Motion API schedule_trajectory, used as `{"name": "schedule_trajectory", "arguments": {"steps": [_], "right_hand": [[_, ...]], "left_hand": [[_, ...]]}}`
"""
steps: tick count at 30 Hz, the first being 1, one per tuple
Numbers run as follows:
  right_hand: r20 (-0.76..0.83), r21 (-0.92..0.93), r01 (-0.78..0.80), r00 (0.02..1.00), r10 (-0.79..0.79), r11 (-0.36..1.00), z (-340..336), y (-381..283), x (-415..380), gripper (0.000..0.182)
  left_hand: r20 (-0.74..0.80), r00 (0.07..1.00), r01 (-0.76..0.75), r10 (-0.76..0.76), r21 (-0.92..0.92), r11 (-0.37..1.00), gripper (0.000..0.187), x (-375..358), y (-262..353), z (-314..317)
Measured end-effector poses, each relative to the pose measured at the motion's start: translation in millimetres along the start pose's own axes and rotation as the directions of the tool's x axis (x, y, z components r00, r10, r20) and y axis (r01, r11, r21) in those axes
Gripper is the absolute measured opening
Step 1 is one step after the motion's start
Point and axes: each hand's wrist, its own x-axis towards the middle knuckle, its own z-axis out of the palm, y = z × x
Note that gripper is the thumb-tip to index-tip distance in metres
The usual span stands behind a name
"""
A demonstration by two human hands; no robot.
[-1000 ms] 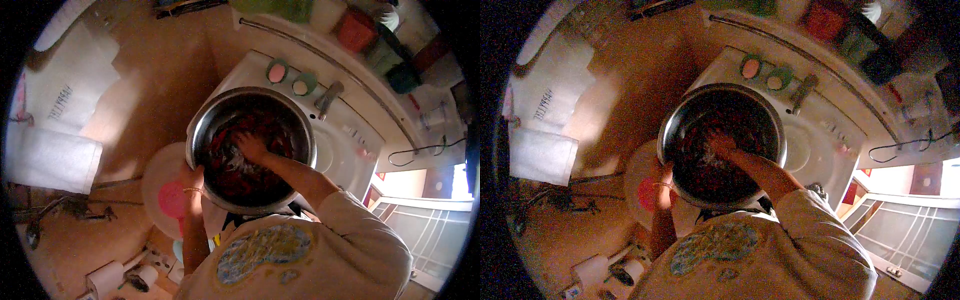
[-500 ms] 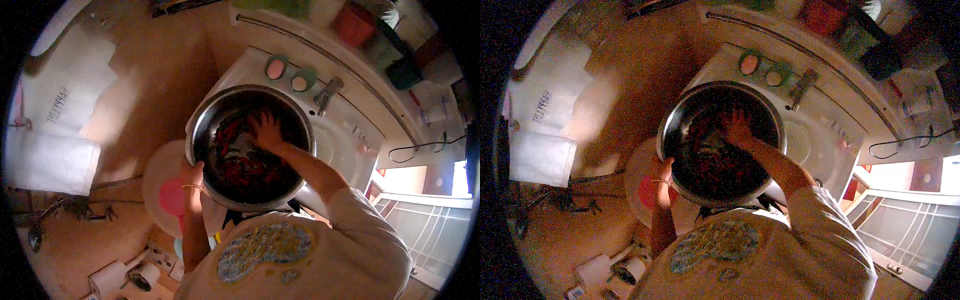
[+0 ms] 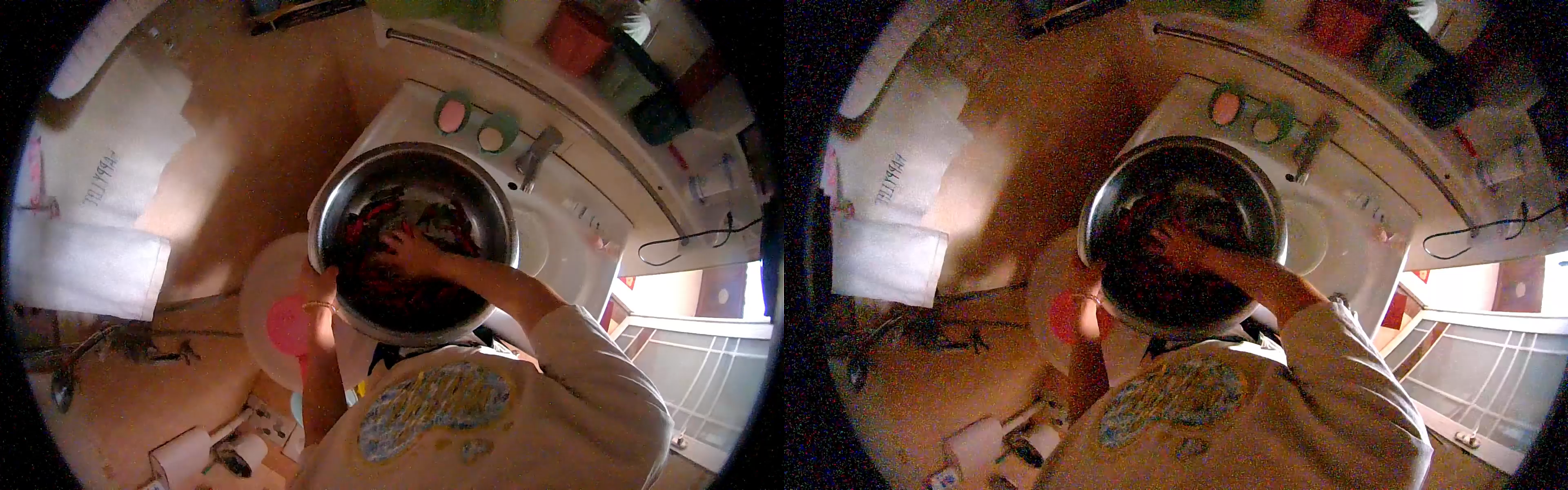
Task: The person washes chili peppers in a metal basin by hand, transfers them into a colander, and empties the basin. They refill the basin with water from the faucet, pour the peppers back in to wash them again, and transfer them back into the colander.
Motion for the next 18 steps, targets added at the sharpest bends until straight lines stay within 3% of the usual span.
{"name": "schedule_trajectory", "arguments": {"steps": [1,2,4,5,6,7,9,12,14,16,17,18], "right_hand": [[0.0,0.001,0.002,1.0,-0.002,1.0,-21,1,6,0.046],[0.1,0.27,-0.222,0.974,0.202,0.937,-44,7,17,0.045],[0.246,0.49,-0.442,0.897,0.367,0.751,-60,19,30,0.045],[0.221,0.602,-0.517,0.84,0.495,0.608,-58,25,31,0.046],[0.215,0.701,-0.557,0.761,0.612,0.446,-57,28,30,0.047],[0.146,0.769,-0.487,0.766,0.627,0.416,-59,29,25,0.05],[0.182,0.779,-0.486,0.78,0.598,0.397,-60,34,15,0.048],[0.296,0.75,-0.53,0.804,0.516,0.395,-72,45,-1,0.048],[0.374,0.708,-0.572,0.801,0.467,0.413,-75,55,-7,0.05],[0.118,0.604,-0.48,0.843,0.525,0.636,-67,67,-5,0.054],[-0.036,0.486,-0.487,0.818,0.574,0.725,-62,70,-1,0.06],[-0.041,0.489,-0.484,0.818,0.573,0.726,-60,76,8,0.06]], "left_hand": [[-0.001,1.0,0.002,-0.002,0.0,1.0,0.039,0,-5,1],[-0.007,1.0,-0.011,0.011,-0.018,1.0,0.04,0,-9,0],[-0.005,1.0,-0.03,0.03,-0.033,0.999,0.041,0,-15,0],[-0.017,1.0,-0.027,0.026,-0.1,0.995,0.042,-1,-17,1],[-0.027,0.999,-0.023,0.019,-0.168,0.986,0.043,-2,-20,4],[-0.021,1.0,-0.024,0.021,-0.17,0.985,0.043,4,-32,10],[-0.068,0.997,-0.044,0.042,-0.021,0.999,0.043,14,-59,18],[-0.018,1.0,-0.02,0.019,-0.031,0.999,0.045,-2,-15,2],[0.014,1.0,-0.02,0.02,-0.051,0.999,0.046,0,-18,1],[0.044,0.999,-0.022,0.025,-0.068,0.997,0.047,4,-20,0],[0.093,0.995,0.042,-0.043,0.015,0.999,0.053,6,-20,1],[0.131,0.985,0.1,-0.113,0.102,0.99,0.059,8,-22,1]]}}
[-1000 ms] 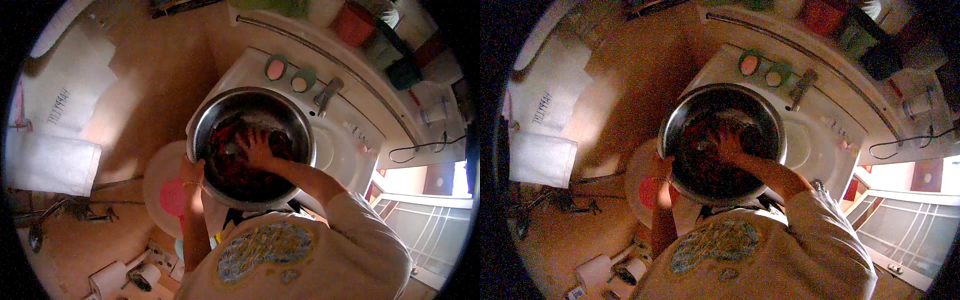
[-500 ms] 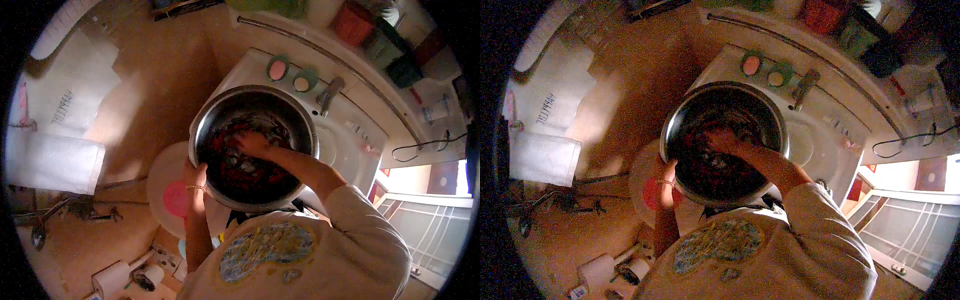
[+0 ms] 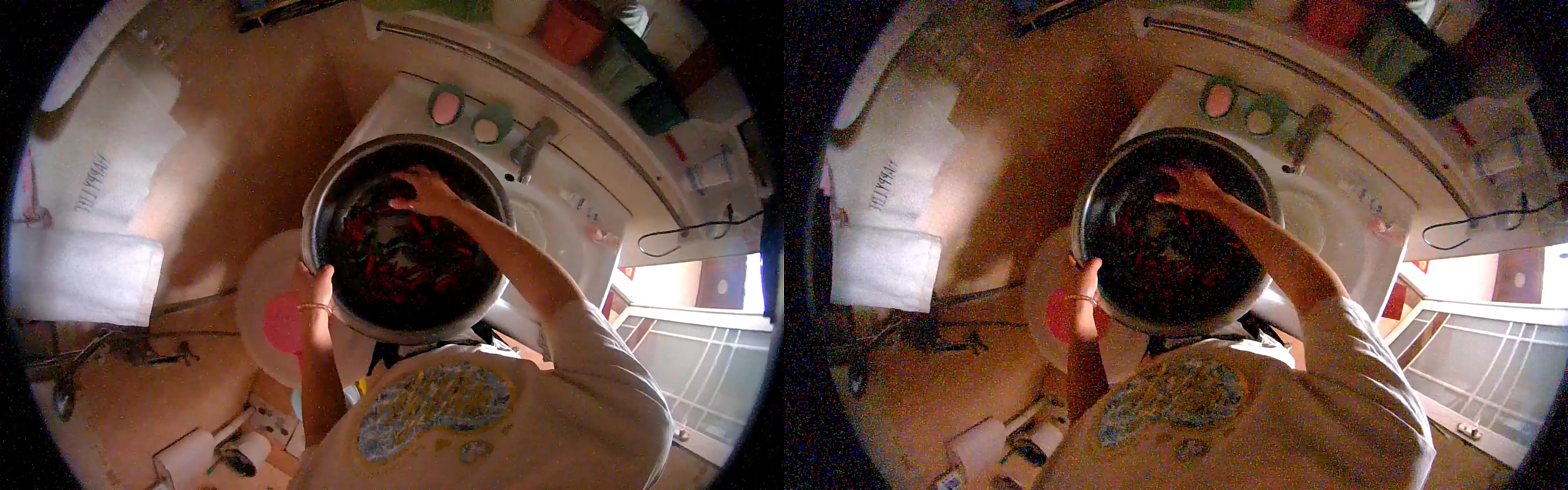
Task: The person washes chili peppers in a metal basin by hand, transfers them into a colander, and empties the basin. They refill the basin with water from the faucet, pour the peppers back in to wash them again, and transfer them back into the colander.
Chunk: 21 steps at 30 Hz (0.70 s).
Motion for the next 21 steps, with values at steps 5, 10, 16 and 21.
{"name": "schedule_trajectory", "arguments": {"steps": [5,10,16,21], "right_hand": [[0.106,-0.053,-0.077,0.991,0.082,0.996,63,-24,41,0.07],[0.34,-0.256,0.327,0.911,-0.232,0.91,87,-77,-43,0.072],[0.479,-0.286,0.472,0.824,-0.303,0.834,40,-26,-64,0.076],[0.177,-0.396,-0.147,0.956,0.232,0.907,15,-48,-81,0.081]], "left_hand": [[-0.132,0.99,0.087,-0.053,0.271,0.959,0.073,-5,1,11],[-0.058,0.997,-0.054,0.056,0.03,0.998,0.058,-10,17,-2],[-0.138,0.985,-0.127,0.102,-0.186,0.974,0.041,-12,4,-5],[-0.107,0.989,-0.133,0.101,-0.358,0.924,0.033,-24,27,-5]]}}
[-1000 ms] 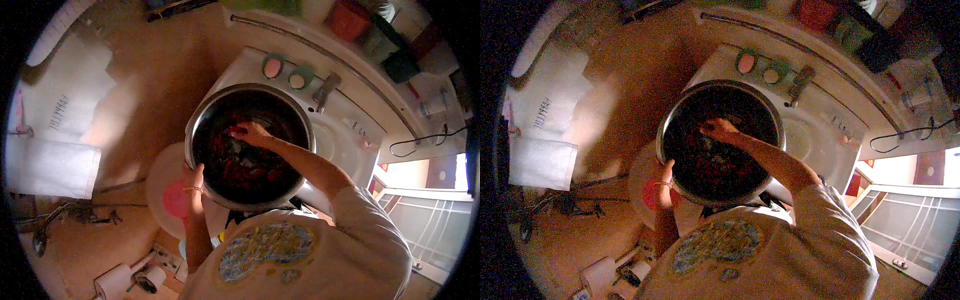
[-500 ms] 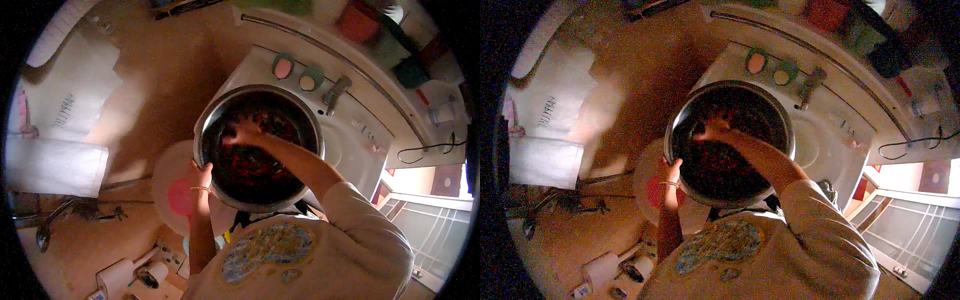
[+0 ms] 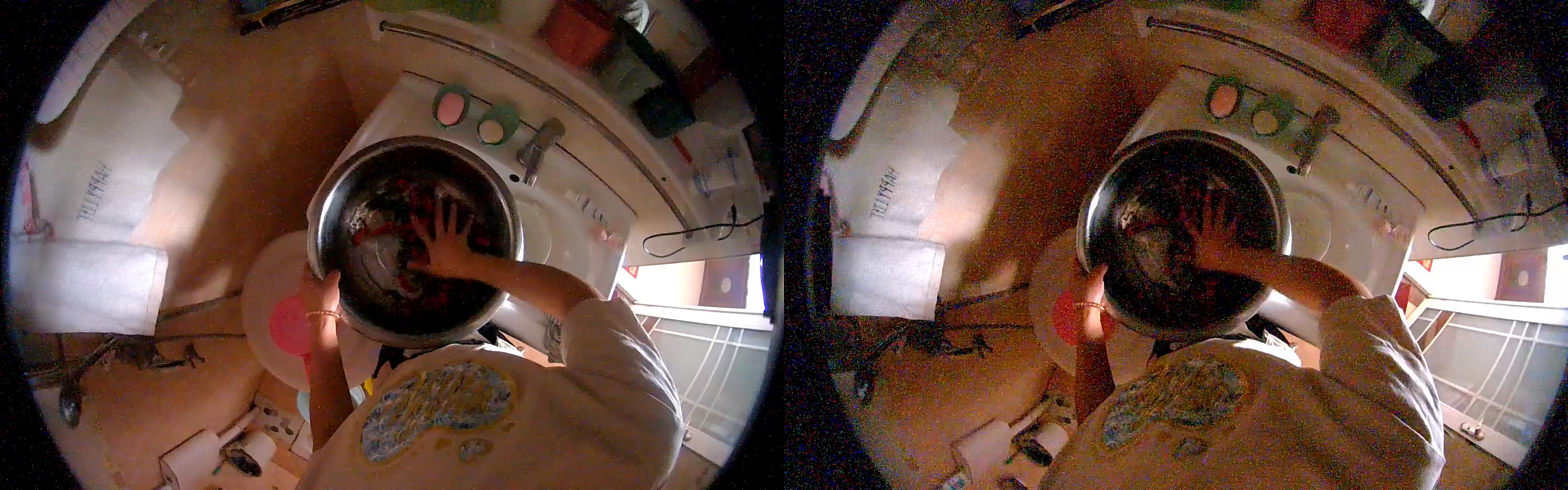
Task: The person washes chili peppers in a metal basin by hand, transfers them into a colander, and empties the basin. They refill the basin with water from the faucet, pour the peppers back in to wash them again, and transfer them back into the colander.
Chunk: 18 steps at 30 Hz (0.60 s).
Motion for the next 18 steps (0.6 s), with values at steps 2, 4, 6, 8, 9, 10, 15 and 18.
{"name": "schedule_trajectory", "arguments": {"steps": [2,4,6,8,9,10,15,18], "right_hand": [[0.038,0.015,0.109,0.993,-0.109,0.994,23,-18,-14,0.081],[0.069,0.026,0.217,0.974,-0.218,0.976,35,-30,-7,0.081],[0.004,-0.007,0.475,0.88,-0.475,0.88,34,-36,10,0.08],[0.043,-0.046,0.552,0.834,-0.551,0.832,17,-30,36,0.08],[0.104,-0.067,0.551,0.833,-0.543,0.832,7,-24,47,0.079],[0.105,-0.061,0.548,0.835,-0.541,0.834,0,-17,49,0.079],[0.007,-0.011,0.28,0.96,-0.28,0.96,31,5,6,0.075],[-0.03,0.036,0.481,0.877,-0.48,0.876,38,-22,2,0.072]], "left_hand": [[-0.009,0.998,0.066,-0.065,0.159,0.985,0.034,-1,22,0],[-0.03,0.992,0.126,-0.123,0.304,0.944,0.035,3,21,-1],[0.071,0.995,-0.072,0.064,0.118,0.99,0.041,15,-16,-7],[-0.053,0.986,-0.14,0.158,0.253,0.957,0.043,29,-85,-2],[-0.158,0.952,-0.184,0.261,0.388,0.903,0.046,32,-104,-2],[-0.152,0.954,-0.183,0.259,0.391,0.902,0.046,30,-101,-2],[-0.047,0.986,-0.143,0.16,0.254,0.957,0.047,13,-43,7],[0.056,0.997,-0.071,0.057,0.302,0.951,0.046,17,-18,1]]}}
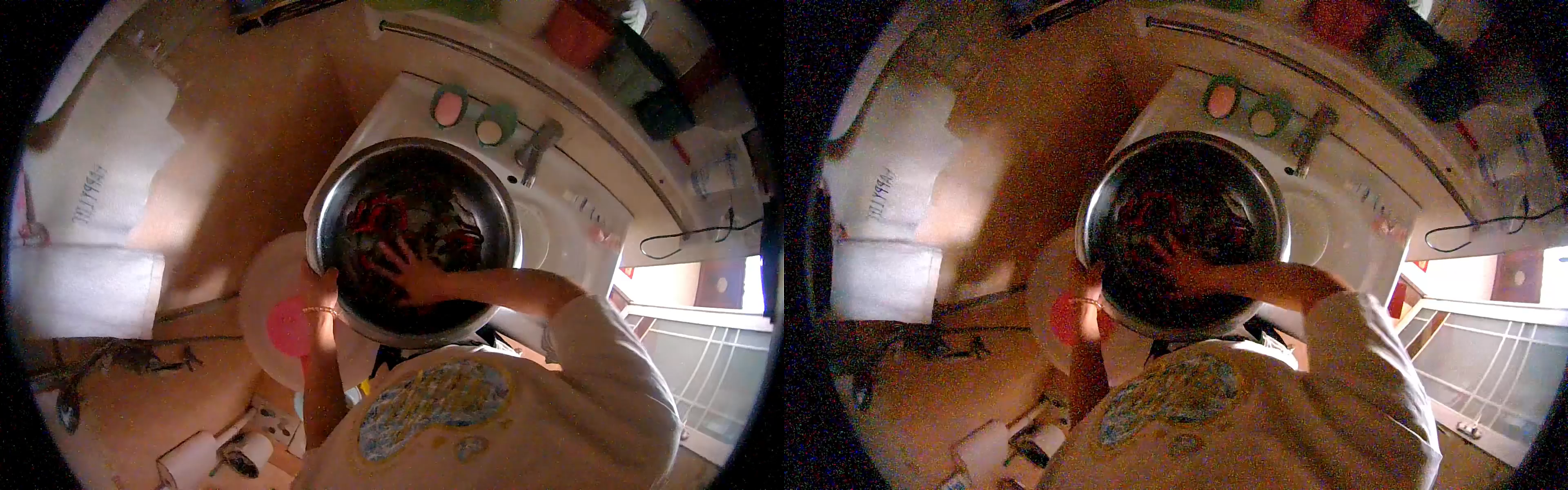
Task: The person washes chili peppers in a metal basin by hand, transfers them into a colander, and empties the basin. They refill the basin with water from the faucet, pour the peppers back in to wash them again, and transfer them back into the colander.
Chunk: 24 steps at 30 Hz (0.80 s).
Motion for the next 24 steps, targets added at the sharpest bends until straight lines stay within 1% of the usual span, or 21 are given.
{"name": "schedule_trajectory", "arguments": {"steps": [1,2,3,4,5,6,7,9,10,11,13,15,16,18,19,20,21,22,23,24], "right_hand": [[-0.011,0.017,0.074,0.997,-0.074,0.997,-1,-4,8,0.071],[0.002,-0.054,0.145,0.989,-0.145,0.988,-6,3,23,0.069],[0.01,-0.087,0.18,0.984,-0.18,0.98,-8,15,34,0.068],[0.018,-0.119,0.215,0.977,-0.215,0.969,-11,27,45,0.067],[-0.105,-0.148,0.14,0.982,-0.156,0.979,-8,48,54,0.067],[-0.165,-0.16,0.097,0.979,-0.123,0.982,-7,60,48,0.066],[-0.224,-0.167,0.053,0.97,-0.09,0.985,-9,70,42,0.066],[0.023,0.003,-0.033,0.999,0.033,0.999,-22,85,17,0.064],[0.026,0.003,-0.033,0.999,0.033,0.999,-41,70,5,0.064],[0.104,-0.051,0.082,0.992,-0.077,0.995,-65,44,-13,0.064],[0.185,-0.101,0.202,0.966,-0.181,0.974,-55,20,-27,0.063],[0.07,-0.134,0.362,0.932,-0.356,0.923,-6,21,-14,0.063],[0.07,-0.135,0.372,0.928,-0.366,0.918,-5,21,-1,0.063],[0.152,-0.167,0.326,0.941,-0.303,0.93,-6,32,28,0.063],[0.177,-0.177,0.311,0.943,-0.281,0.934,-6,39,39,0.063],[0.022,-0.132,0.172,0.985,-0.171,0.976,-3,51,46,0.062],[-0.051,-0.102,0.099,0.993,-0.104,0.99,0,50,43,0.061],[-0.124,-0.063,0.03,0.992,-0.037,0.998,-1,48,39,0.06],[-0.106,-0.233,-0.056,0.994,0.031,0.971,4,33,27,0.058],[-0.103,-0.322,-0.093,0.993,0.063,0.942,7,25,22,0.057]], "left_hand": [[-0.003,1.0,0.005,-0.005,-0.001,1.0,0.046,0,-2,0],[-0.012,1.0,0.006,-0.007,-0.056,0.998,0.048,0,-6,0],[-0.02,1.0,0.005,-0.008,-0.108,0.994,0.051,-1,-11,1],[-0.02,1.0,0.008,-0.01,-0.105,0.994,0.051,6,-41,11],[-0.086,0.996,-0.008,-0.001,-0.104,0.995,0.054,16,-90,29],[-0.149,0.989,-0.026,0.01,-0.103,0.994,0.058,21,-115,39],[-0.144,0.99,-0.025,0.01,-0.104,0.994,0.058,17,-101,36],[-0.151,0.988,0.043,-0.025,0.114,0.992,0.064,9,-71,28],[-0.149,0.988,0.045,-0.028,0.113,0.993,0.064,7,-64,28],[-0.16,0.987,0.054,-0.03,0.146,0.988,0.064,7,-59,29],[-0.176,0.984,0.062,-0.03,0.175,0.983,0.063,7,-37,20],[0.075,0.996,0.054,-0.052,-0.025,0.998,0.056,7,-8,0],[0.065,0.996,0.057,-0.055,-0.025,0.998,0.056,6,-8,0],[-0.003,1.0,0.012,-0.012,0.087,0.996,0.046,2,-10,-3],[-0.003,1.0,0.014,-0.014,0.092,0.996,0.046,4,-27,2],[-0.113,0.993,-0.029,0.034,0.047,0.998,0.043,8,-57,16],[-0.223,0.972,-0.076,0.075,0.004,0.997,0.04,9,-74,24],[-0.216,0.973,-0.078,0.077,0.005,0.997,0.04,4,-52,18],[-0.153,0.987,-0.066,0.058,-0.05,0.997,0.039,-3,-29,11],[-0.092,0.995,-0.049,0.039,-0.108,0.993,0.039,-5,-7,6]]}}
